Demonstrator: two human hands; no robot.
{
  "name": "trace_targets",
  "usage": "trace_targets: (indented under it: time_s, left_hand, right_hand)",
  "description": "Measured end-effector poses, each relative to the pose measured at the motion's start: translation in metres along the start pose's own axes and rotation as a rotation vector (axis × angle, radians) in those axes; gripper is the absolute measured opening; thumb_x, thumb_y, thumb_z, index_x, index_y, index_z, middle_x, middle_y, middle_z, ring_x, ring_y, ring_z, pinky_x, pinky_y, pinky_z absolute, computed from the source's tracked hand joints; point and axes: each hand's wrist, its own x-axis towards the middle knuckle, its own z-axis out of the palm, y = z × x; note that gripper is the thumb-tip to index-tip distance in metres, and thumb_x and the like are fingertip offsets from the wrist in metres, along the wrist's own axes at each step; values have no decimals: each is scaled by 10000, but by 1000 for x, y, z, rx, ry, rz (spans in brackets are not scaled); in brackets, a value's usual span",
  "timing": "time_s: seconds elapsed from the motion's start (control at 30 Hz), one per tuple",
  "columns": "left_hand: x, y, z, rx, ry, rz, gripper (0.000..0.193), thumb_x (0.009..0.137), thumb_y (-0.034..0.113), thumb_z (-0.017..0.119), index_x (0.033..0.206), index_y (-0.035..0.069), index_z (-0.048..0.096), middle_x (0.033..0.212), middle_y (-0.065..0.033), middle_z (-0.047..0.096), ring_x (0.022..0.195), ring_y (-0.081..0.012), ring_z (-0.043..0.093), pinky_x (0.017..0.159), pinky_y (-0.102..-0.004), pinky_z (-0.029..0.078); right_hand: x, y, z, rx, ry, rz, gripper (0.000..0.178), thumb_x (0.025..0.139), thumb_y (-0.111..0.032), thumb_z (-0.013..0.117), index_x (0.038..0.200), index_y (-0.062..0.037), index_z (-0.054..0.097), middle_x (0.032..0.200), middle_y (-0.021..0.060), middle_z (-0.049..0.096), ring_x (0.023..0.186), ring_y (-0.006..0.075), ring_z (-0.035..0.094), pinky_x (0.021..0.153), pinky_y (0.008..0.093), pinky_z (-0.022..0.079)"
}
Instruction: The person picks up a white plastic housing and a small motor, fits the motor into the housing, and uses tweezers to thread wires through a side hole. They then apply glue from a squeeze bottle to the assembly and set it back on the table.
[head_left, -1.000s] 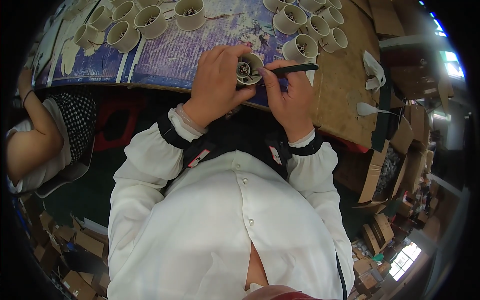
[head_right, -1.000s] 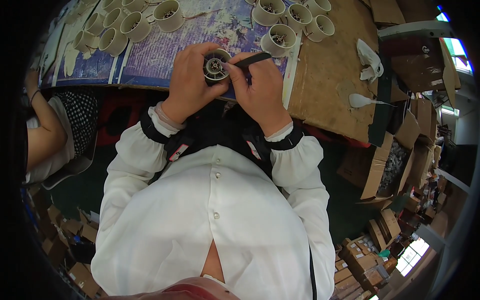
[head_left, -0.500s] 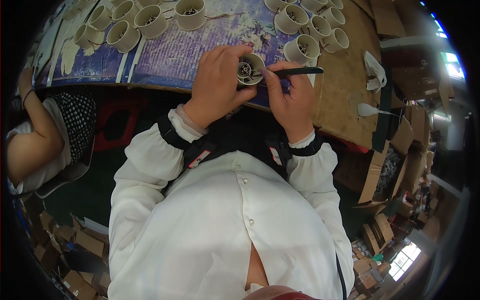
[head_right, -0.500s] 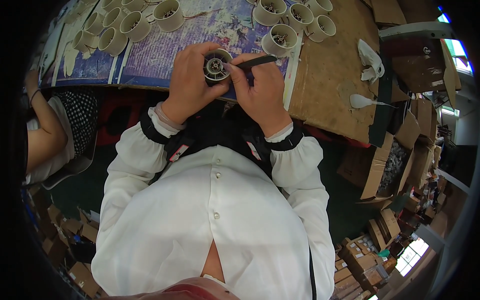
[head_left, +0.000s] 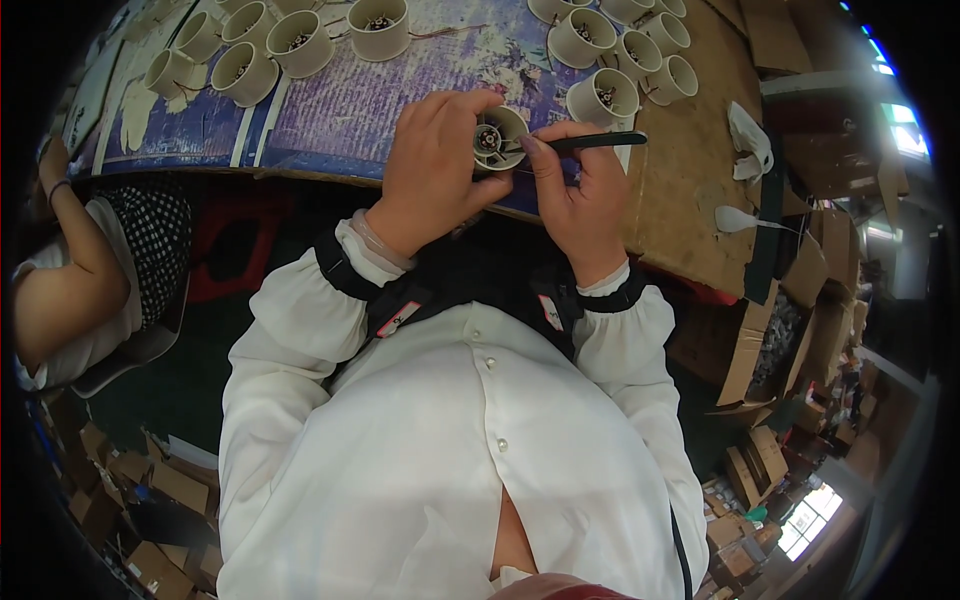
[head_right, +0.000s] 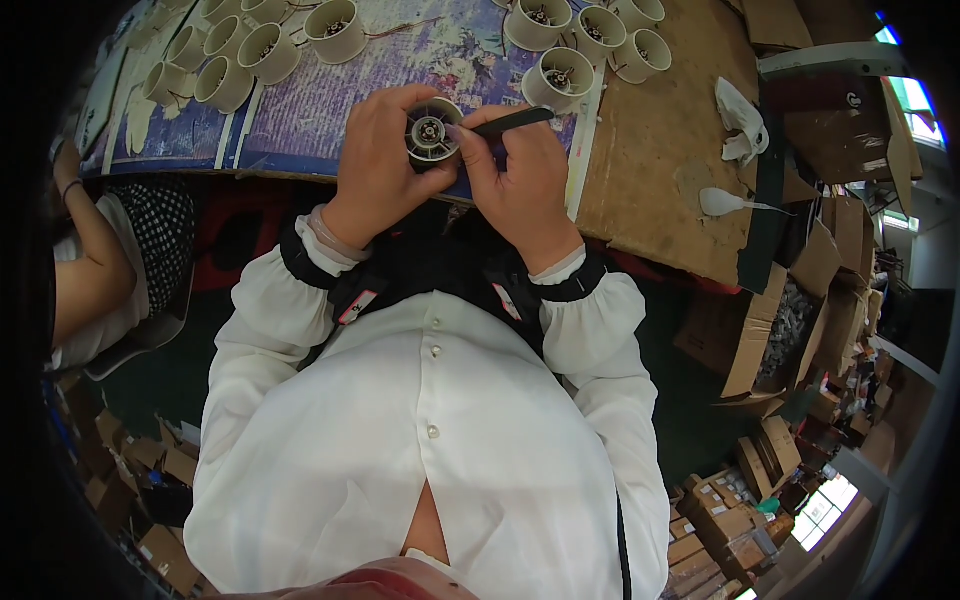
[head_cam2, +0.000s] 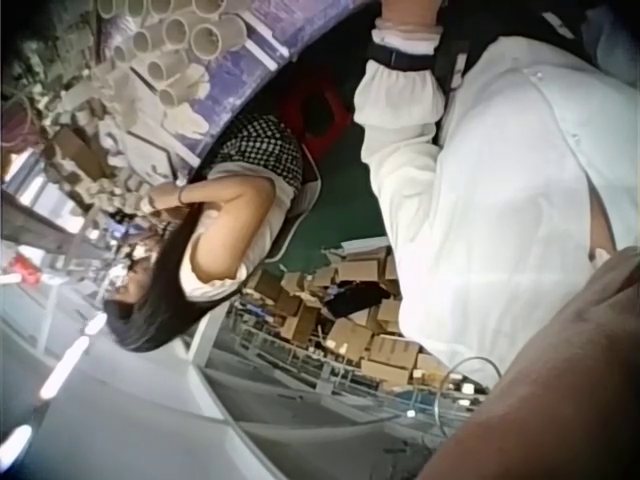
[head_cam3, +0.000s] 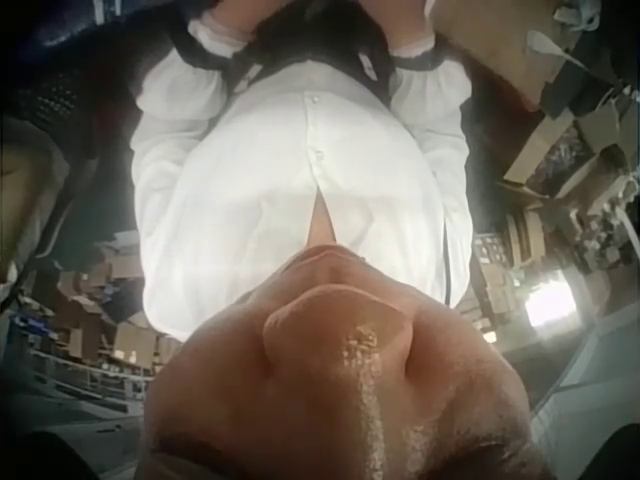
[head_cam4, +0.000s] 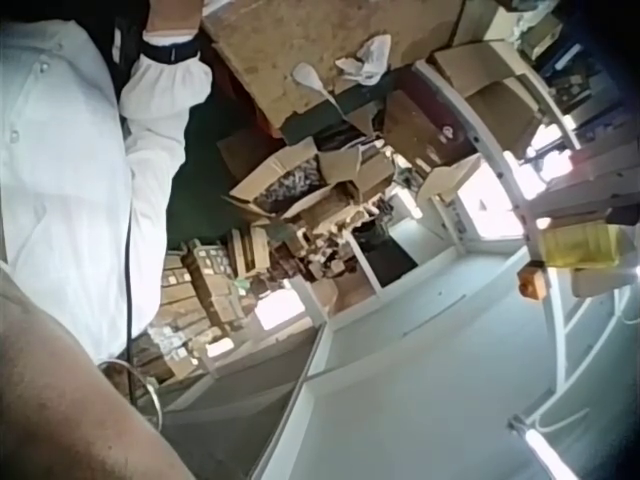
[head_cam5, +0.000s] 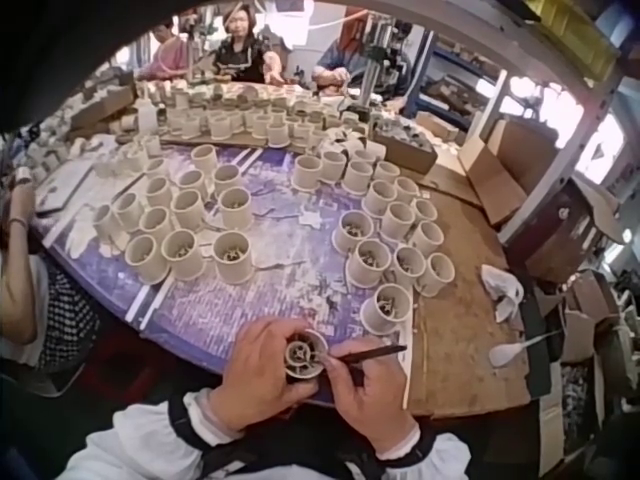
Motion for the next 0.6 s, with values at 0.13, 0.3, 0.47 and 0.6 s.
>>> trace_targets:
  time_s: [0.13,0.3,0.47,0.6]
  left_hand:
    - [0,0,0,4,-13,-15,685,605,147,817,1209,61,504,1129,-102,607,1038,-315,570,896,-418,421]
    - [1,0,0,18,20,18,603,654,135,801,1179,47,519,1098,-108,598,977,-329,582,859,-417,443]
    - [-3,-1,2,23,4,7,682,613,149,807,1217,63,501,1127,-107,616,1046,-314,575,905,-423,419]
    - [-1,-1,2,15,-10,0,655,633,156,803,1209,60,506,1115,-110,615,1034,-315,577,891,-424,425]
  right_hand:
    - [2,-2,0,-19,-3,-34,128,893,-95,703,973,-19,639,860,66,639,747,156,628,668,272,483]
    - [4,-2,-1,-121,3,-178,118,889,-89,703,966,-22,643,869,70,644,761,163,627,684,275,484]
    - [4,-1,-8,64,88,-14,120,903,-99,693,972,-21,634,871,59,654,761,149,622,680,277,484]
    - [2,4,-26,281,284,153,119,900,-111,699,947,-22,636,850,52,654,724,146,622,647,283,485]
